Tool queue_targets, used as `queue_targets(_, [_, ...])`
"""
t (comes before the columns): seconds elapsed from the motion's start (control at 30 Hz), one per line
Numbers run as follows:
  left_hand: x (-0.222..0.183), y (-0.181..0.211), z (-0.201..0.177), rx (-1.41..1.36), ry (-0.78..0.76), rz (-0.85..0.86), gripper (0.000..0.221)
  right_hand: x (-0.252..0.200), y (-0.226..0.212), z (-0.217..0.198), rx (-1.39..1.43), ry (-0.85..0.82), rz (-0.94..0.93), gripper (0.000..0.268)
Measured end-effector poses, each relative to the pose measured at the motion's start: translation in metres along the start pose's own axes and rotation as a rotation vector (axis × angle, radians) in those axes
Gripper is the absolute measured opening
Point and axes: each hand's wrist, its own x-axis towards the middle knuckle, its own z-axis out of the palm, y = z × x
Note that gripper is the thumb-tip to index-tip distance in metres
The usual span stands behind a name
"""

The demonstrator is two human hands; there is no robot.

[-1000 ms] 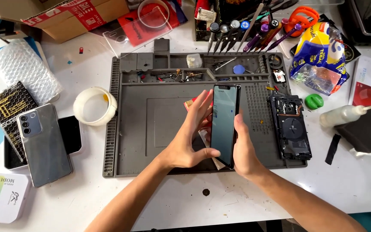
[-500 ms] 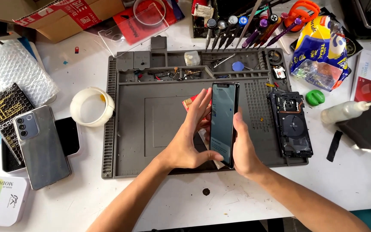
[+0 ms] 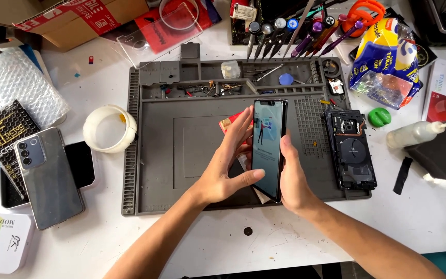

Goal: Testing a smartphone's touch screen and camera functionality, followed by internal component adjustment on a repair bench.

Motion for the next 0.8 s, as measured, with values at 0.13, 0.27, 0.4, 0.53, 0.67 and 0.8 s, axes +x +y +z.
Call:
queue_targets(0.13, [-0.001,0.001,0.001,-0.020,0.007,-0.005,0.102,0.002,-0.004,0.000,-0.006,-0.010,-0.004,0.061])
queue_targets(0.27, [0.001,0.004,-0.003,-0.033,0.024,0.011,0.098,0.004,0.011,-0.011,-0.101,0.007,-0.028,0.067])
queue_targets(0.4, [-0.004,0.013,-0.005,0.067,0.093,0.030,0.100,0.010,0.007,-0.014,0.222,0.107,0.186,0.065])
queue_targets(0.53, [0.001,0.032,0.002,0.233,0.054,0.038,0.125,0.012,-0.019,0.007,0.463,0.207,0.378,0.056])
queue_targets(0.67, [0.003,0.030,0.012,0.283,0.019,0.038,0.139,0.019,-0.012,-0.004,0.539,0.202,0.460,0.059])
queue_targets(0.8, [0.002,0.033,0.017,0.253,0.093,0.023,0.130,0.018,-0.003,-0.013,0.570,0.168,0.453,0.057])
